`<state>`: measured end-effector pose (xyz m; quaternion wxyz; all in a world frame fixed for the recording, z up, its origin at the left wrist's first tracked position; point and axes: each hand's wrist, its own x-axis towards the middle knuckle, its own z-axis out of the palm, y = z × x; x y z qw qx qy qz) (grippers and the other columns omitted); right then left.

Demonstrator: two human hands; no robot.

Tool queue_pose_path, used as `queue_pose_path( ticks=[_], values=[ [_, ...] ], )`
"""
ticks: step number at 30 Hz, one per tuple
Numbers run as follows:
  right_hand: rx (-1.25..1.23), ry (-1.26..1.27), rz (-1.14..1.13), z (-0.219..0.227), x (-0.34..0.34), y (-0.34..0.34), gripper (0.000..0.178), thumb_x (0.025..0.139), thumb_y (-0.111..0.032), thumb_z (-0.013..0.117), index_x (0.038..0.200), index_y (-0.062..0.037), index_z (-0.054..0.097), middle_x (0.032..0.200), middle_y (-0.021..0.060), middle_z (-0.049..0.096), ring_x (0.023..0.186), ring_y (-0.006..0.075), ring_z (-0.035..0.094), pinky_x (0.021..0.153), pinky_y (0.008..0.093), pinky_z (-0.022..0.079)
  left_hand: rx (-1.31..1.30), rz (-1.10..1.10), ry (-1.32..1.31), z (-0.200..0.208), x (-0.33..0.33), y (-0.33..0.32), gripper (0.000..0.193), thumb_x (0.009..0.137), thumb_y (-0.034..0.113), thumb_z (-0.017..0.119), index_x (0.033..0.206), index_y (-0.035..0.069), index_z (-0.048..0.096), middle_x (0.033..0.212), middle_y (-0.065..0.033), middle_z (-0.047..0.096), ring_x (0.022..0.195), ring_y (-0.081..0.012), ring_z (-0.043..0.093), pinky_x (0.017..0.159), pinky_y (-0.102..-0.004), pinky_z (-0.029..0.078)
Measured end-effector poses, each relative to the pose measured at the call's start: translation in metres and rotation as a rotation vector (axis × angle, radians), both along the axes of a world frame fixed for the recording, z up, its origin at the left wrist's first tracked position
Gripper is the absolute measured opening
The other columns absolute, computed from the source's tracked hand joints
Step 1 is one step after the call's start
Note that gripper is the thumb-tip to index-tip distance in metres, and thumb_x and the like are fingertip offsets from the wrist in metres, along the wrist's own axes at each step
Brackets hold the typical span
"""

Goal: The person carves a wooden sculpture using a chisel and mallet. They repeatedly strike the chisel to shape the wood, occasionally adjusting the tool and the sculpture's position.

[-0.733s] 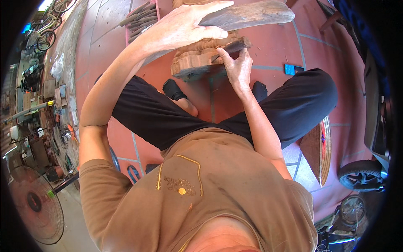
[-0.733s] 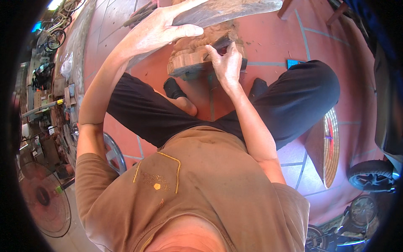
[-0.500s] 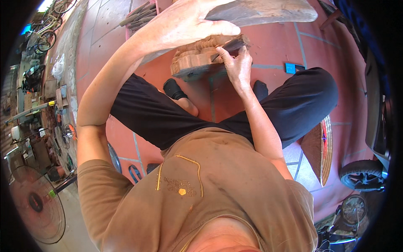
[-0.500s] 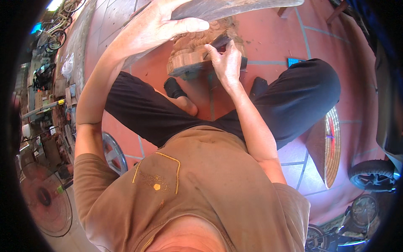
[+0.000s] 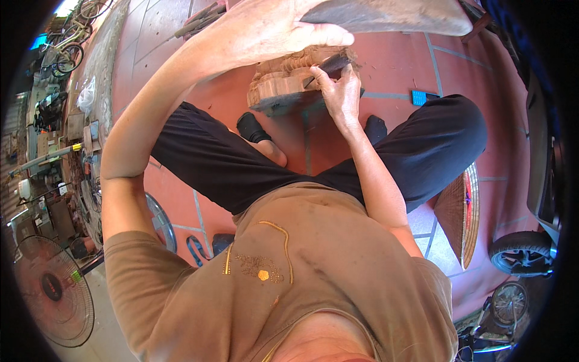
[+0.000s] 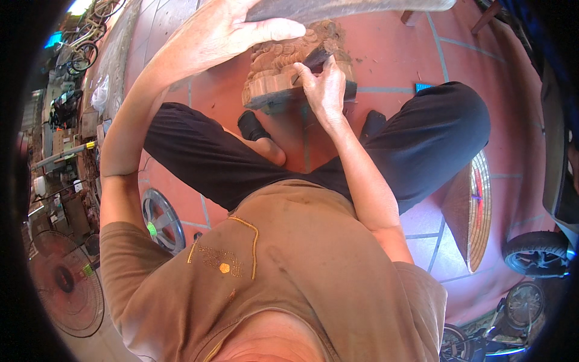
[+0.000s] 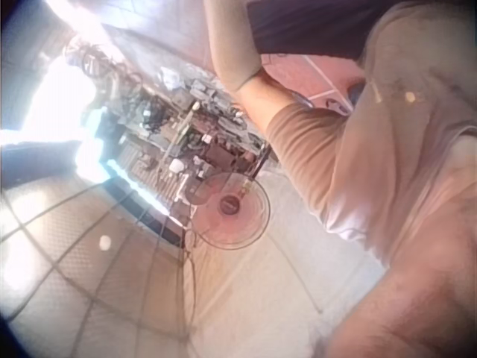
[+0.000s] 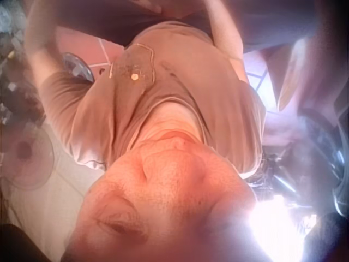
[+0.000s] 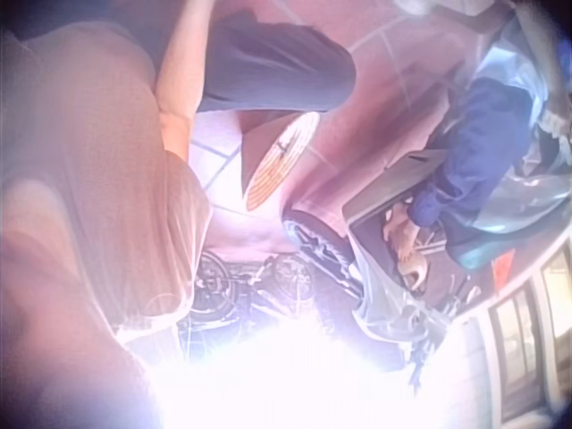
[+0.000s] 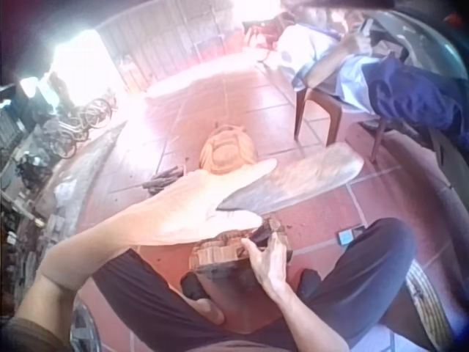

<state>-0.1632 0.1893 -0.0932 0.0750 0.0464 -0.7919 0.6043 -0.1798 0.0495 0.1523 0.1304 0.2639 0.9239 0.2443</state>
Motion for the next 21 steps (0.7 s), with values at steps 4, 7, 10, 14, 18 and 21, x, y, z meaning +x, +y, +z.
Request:
queue_pose_path(
  ticks=[4,7,10,14,18,21],
  values=[
    [-0.024,-0.02,0.02,0.002,0.005,-0.005,0.035,0.084,-0.022,0.081,0.1,0.0034,0.063,0.082,0.0174,0.074,0.071,0.0272,0.072,0.068,0.038,0.056,-0.078,0.01,0.216,-0.063,0.008,-0.025,0.067,0.091,0.033,0.071,0.152,0.022,0.045,0.114,-0.0235,0.069,0.096,-0.0388,0.068,0.087,-0.0438,0.053],
    [-0.261,-0.186,0.019,-0.017,-0.002,-0.004,0.033,0.084,-0.018,0.082,0.1,0.0044,0.064,0.083,0.0141,0.074,0.07,0.02,0.071,0.067,0.0346,0.056,-0.21,0.016,0.108,-0.069,0.009,-0.033,0.068,0.093,0.033,0.069,0.155,0.027,0.042,0.116,-0.0246,0.068,0.096,-0.0375,0.068,0.089,-0.0437,0.052],
    [-0.314,-0.219,0.058,-0.019,-0.009,0.0,0.026,0.09,-0.008,0.076,0.104,0.0068,0.06,0.088,0.0139,0.071,0.068,0.0165,0.069,0.061,0.0293,0.057,-0.237,0.102,0.031,-0.065,0.004,-0.034,0.069,0.093,0.038,0.07,0.155,0.027,0.043,0.121,-0.0227,0.068,0.101,-0.037,0.068,0.094,-0.0435,0.05],
    [-0.519,-0.347,0.061,-0.015,-0.01,0.001,0.025,0.091,-0.006,0.075,0.106,0.0075,0.059,0.092,0.0149,0.069,0.071,0.0205,0.071,0.062,0.0316,0.061,-0.104,0.172,0.077,-0.07,0.004,-0.045,0.068,0.091,0.043,0.07,0.152,0.022,0.047,0.096,-0.026,0.071,0.087,-0.0379,0.071,0.085,-0.0446,0.054],
    [-0.537,-0.354,0.053,-0.008,-0.005,0.005,0.025,0.09,-0.005,0.075,0.107,0.0071,0.059,0.092,0.0145,0.069,0.073,0.0217,0.071,0.063,0.0314,0.061,0.042,0.156,0.204,-0.085,0.008,-0.055,0.069,0.091,0.045,0.071,0.152,0.023,0.047,0.102,-0.0246,0.072,0.09,-0.0358,0.071,0.09,-0.045,0.052],
    [-0.501,-0.334,0.08,0.003,-0.001,0.009,0.025,0.09,-0.005,0.075,0.106,0.007,0.059,0.092,0.0139,0.069,0.072,0.0217,0.071,0.066,0.0312,0.061,-0.003,0.198,0.107,-0.076,0.014,-0.057,0.069,0.092,0.046,0.07,0.152,0.023,0.047,0.105,-0.0235,0.072,0.092,-0.0352,0.071,0.091,-0.0454,0.052]
  ],
)
